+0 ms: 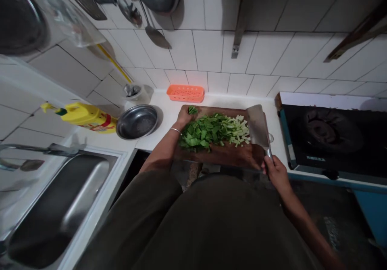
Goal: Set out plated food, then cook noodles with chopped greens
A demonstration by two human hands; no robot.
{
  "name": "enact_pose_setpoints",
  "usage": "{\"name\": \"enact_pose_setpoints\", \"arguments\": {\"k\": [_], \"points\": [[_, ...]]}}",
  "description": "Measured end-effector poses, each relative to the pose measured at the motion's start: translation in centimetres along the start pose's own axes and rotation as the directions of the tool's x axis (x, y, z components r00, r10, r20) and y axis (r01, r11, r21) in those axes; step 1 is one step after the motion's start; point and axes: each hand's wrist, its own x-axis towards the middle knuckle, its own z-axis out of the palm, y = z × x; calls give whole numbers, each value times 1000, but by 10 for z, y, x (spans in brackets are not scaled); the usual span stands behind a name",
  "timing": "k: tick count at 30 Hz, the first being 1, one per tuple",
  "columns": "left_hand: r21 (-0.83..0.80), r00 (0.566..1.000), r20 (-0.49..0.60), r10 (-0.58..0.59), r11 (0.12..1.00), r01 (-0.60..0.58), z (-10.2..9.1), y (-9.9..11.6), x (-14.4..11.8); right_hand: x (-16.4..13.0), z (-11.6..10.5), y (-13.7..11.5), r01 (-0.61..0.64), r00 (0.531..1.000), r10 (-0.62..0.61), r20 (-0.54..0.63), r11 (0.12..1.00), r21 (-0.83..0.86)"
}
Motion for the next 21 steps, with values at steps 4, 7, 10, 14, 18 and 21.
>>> {"name": "enact_pose_setpoints", "arguments": {"k": [4,7,10,14,18,21], "points": [[488,984,175,-25,870,-64,-14,-51,33,32,94,-46,14,999,-18,49,997,70],[595,963,268,-44,793,-130,-9,-73,39,61,154,-66,56,993,-60,106,998,36],[607,979,201,11,784,-134,-5,-83,35,90,199,-83,121,982,-98,163,983,-141],[514,953,171,252,802,-304,-10,-96,32,123,241,-110,260,960,-155,235,807,-529],[443,906,266,330,793,-419,-12,-108,40,143,269,-134,302,946,-88,311,585,-752],[457,924,281,261,810,-367,-8,-115,46,152,284,-142,329,933,-42,358,502,-800]]}}
